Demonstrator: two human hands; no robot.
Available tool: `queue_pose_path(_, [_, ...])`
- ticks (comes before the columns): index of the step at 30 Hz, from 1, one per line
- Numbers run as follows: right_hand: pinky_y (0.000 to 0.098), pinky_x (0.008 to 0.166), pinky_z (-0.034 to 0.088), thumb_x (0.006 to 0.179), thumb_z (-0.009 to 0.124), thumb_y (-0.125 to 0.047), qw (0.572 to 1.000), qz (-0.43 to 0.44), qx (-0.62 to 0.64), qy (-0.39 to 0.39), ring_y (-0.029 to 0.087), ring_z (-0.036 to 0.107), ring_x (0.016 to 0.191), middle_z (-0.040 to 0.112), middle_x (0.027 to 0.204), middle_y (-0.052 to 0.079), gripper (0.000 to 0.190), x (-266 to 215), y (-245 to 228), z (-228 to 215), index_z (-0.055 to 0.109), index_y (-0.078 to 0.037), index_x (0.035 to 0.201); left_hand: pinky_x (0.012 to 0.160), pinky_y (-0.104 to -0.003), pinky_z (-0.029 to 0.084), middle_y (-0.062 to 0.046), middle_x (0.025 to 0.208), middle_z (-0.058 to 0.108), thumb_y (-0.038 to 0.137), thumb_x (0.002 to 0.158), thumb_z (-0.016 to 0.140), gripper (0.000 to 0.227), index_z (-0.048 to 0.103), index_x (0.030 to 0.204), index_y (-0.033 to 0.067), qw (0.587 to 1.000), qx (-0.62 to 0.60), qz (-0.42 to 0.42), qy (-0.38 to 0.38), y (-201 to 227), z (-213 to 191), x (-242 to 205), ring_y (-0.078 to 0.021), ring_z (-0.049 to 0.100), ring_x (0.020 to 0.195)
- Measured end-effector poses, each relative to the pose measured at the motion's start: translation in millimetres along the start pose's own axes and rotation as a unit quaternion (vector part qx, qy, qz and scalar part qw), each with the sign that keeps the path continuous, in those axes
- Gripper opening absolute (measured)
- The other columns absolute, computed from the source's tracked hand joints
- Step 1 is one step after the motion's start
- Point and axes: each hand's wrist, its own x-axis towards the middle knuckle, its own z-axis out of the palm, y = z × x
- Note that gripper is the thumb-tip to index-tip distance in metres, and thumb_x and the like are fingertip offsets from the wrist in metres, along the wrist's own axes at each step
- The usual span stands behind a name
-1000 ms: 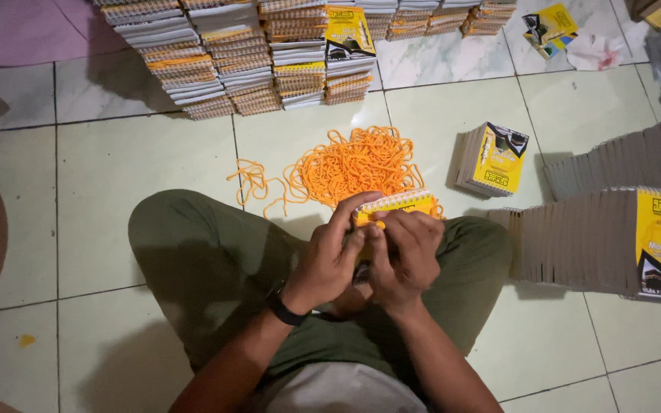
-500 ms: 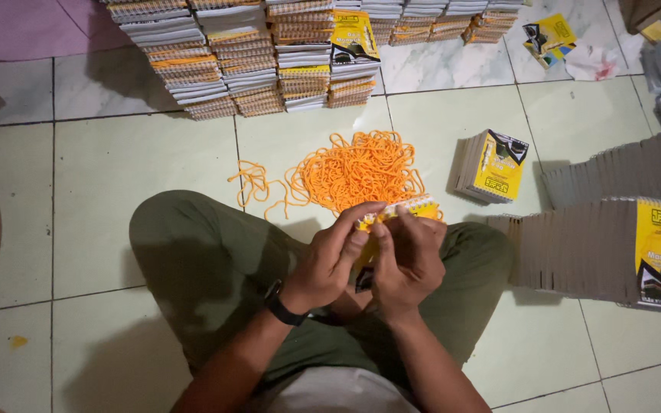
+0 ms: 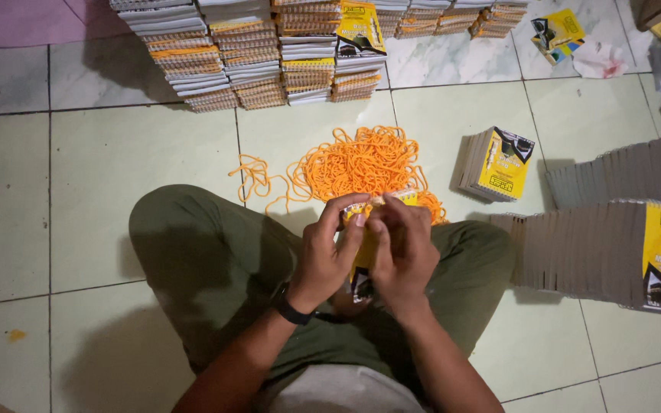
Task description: The person sits on the floor and bundles stacks of yellow-covered notebooks using orange rubber bands. They pick up a stack, wrap a rubber band around it by hand, and place the finished bundle onto a larger pile of completed notebooks.
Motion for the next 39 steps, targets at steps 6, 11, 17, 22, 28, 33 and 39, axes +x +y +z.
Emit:
queue_pose_path(6, [0.0386,0.067,0.050,0.091,0.073,0.003,0.999,0.024,0.001,-0.045,0.030,0.061,0.069,0.070,0.079,0.012,0.012,14,-3,-7,0.076,-0.002,0.101,0.080,-0.046,0.059,-0.024,0.113,0.073,0.012,0.105,0.048,0.031,0.059,0.131,0.0000,0.998,0.049,0.041,-0.024,4,-5,5,-0.0444,0.073,0.098])
queue_pose_path(11, [0.0365,0.063,0.049,0.094,0.069,-0.001,0.998,0.047,0.014,-0.044,0.027,0.057,0.067,0.070,0.079,0.012,0.005,15,-6,-8,0.074,-0.003,0.093,0.083,-0.047,0.060,-0.021,0.117,0.072,0.014,0.104,0.051,0.032,0.061,0.133,0.0019,0.992,0.101,0.072,-0.019,2,-3,0,-0.0423,0.072,0.102])
queue_pose_path(17, [0.0375,0.062,0.044,0.102,0.054,-0.007,0.996,0.069,0.045,-0.045,0.026,0.051,0.065,0.062,0.078,0.015,0.016,11,-4,-6,0.064,0.001,0.092,0.082,-0.049,0.059,-0.024,0.114,0.072,0.009,0.103,0.054,0.030,0.060,0.130,-0.0019,0.986,0.118,0.112,-0.026,5,-2,0,-0.0450,0.072,0.098])
queue_pose_path(22, [0.0385,0.065,0.047,0.106,0.046,-0.013,0.994,0.076,0.082,-0.020,0.028,0.055,0.068,0.061,0.080,0.018,0.023,-6,11,2,0.057,0.003,0.094,0.075,-0.045,0.060,-0.019,0.106,0.074,0.010,0.101,0.059,0.028,0.064,0.126,0.0013,0.975,0.158,0.153,0.000,10,-1,0,-0.0405,0.073,0.087])
queue_pose_path(28, [0.0359,0.071,0.045,0.107,0.045,-0.012,0.985,0.091,0.140,0.054,0.023,0.054,0.077,0.057,0.085,0.016,0.020,-2,4,5,0.052,0.002,0.095,0.070,-0.042,0.059,-0.014,0.100,0.074,0.013,0.100,0.063,0.027,0.066,0.125,0.0024,0.950,0.215,0.224,0.024,16,3,4,-0.0327,0.072,0.077])
queue_pose_path(33, [0.0404,0.076,0.051,0.100,0.058,-0.010,0.992,0.008,0.111,0.051,0.033,0.061,0.090,0.063,0.097,0.025,0.018,8,-9,-9,0.059,0.006,0.091,0.069,-0.047,0.059,-0.021,0.101,0.073,0.002,0.098,0.061,0.026,0.065,0.123,-0.0052,0.943,0.154,0.292,0.040,22,4,8,-0.0400,0.072,0.078])
queue_pose_path(39, [0.0412,0.080,0.054,0.097,0.060,-0.015,0.982,0.017,0.168,0.078,0.035,0.061,0.097,0.059,0.100,0.028,0.024,6,-7,-16,0.060,0.010,0.094,0.072,-0.046,0.061,-0.019,0.110,0.073,0.000,0.096,0.063,0.030,0.063,0.126,-0.0057,0.932,0.156,0.324,0.042,20,4,5,-0.0365,0.074,0.084])
